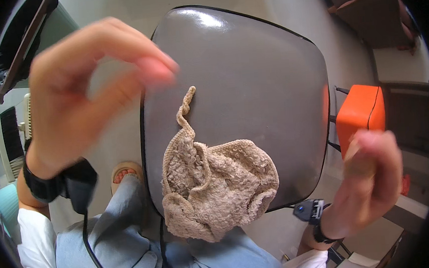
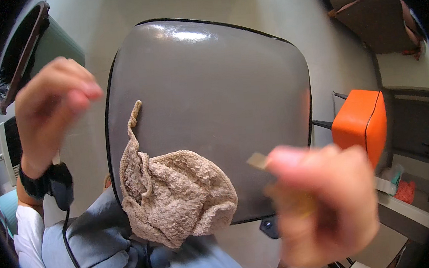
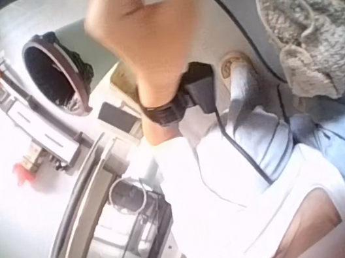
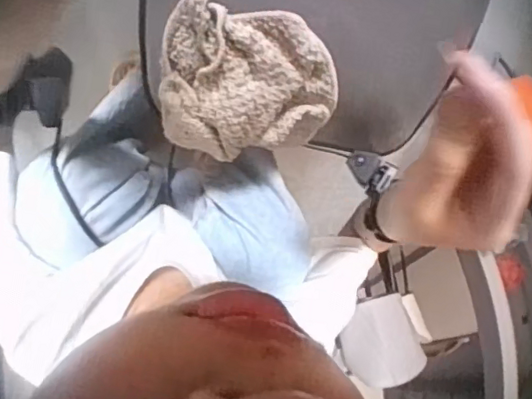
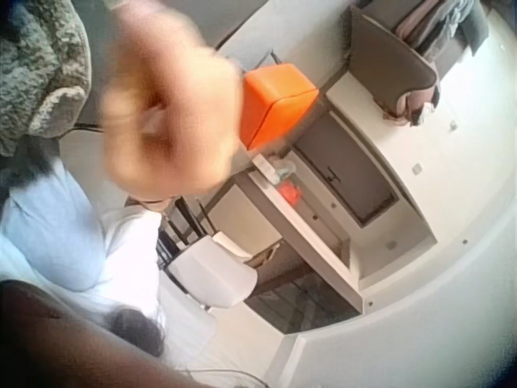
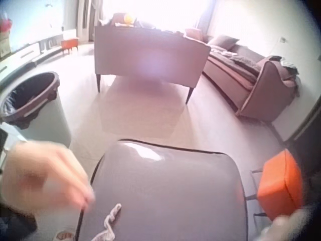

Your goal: Cleaning dirt from the seams of a padded stool using a toothpick and a cloth.

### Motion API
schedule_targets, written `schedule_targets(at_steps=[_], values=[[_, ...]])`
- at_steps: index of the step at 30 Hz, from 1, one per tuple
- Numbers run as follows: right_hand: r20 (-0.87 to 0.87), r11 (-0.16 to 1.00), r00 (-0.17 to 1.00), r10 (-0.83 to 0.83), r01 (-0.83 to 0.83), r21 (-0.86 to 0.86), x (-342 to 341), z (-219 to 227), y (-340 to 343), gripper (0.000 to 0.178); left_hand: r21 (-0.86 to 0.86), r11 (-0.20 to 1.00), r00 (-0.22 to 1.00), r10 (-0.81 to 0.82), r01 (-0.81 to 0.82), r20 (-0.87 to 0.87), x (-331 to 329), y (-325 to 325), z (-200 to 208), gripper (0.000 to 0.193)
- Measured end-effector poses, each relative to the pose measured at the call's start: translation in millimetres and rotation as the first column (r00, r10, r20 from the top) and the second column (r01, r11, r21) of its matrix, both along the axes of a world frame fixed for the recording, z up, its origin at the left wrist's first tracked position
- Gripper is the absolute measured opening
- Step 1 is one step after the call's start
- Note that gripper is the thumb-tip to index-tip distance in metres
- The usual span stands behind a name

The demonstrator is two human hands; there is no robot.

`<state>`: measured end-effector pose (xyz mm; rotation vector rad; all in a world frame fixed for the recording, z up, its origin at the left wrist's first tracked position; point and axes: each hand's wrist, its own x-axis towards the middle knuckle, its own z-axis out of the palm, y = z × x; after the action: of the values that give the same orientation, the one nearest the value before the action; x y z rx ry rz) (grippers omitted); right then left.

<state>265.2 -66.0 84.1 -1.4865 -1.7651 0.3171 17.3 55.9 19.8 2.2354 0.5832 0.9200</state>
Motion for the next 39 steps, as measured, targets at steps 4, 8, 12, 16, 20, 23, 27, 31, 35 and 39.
schedule_targets(at_steps=[4,8,12,16,20,23,27,31,35,39], values=[[-0.078,0.987,0.984,-0.158,0.157,-0.015,34,-17,41,0.026,-0.438,0.817,0.866,0.477,-0.375,0.148,-56,34,-26,0.021],[-0.500,0.982,0.851,-0.160,0.187,0.005,55,-41,75,0.025,-0.819,0.515,0.648,0.719,-0.254,0.251,-139,70,-63,0.018],[-0.625,0.942,0.720,-0.300,0.328,-0.074,73,-62,92,0.018,-0.903,0.425,0.530,0.781,-0.066,0.329,-161,89,-52,0.014],[-0.567,0.940,0.755,-0.330,0.319,-0.122,71,-61,100,0.015,-0.900,0.436,0.468,0.792,0.019,0.394,-221,115,-47,0.017],[-0.474,0.904,0.772,-0.425,0.332,-0.270,74,-76,107,0.014,-0.918,0.376,0.355,0.847,0.125,0.395,-217,121,-52,0.027],[-0.281,0.899,0.856,-0.434,0.390,-0.201,80,-81,111,0.013,-0.849,0.491,0.379,0.760,0.196,0.528,-256,126,-50,0.030],[-0.077,0.921,0.920,-0.384,0.375,-0.107,80,-83,115,0.012,-0.793,0.593,0.503,0.646,0.143,0.574,-271,126,-46,0.021],[-0.021,0.895,0.920,-0.392,0.375,-0.241,81,-83,114,0.011,-0.799,0.590,0.492,0.734,-0.119,0.468,-236,110,-30,0.022],[-0.100,0.915,0.923,-0.372,0.346,-0.209,76,-81,112,0.010,-0.785,0.619,0.523,0.662,0.022,0.537,-285,129,-60,0.024],[-0.080,0.925,0.934,-0.347,0.327,-0.195,67,-78,114,0.010,-0.800,0.492,0.486,0.822,-0.345,0.296,-218,113,-44,0.027]])
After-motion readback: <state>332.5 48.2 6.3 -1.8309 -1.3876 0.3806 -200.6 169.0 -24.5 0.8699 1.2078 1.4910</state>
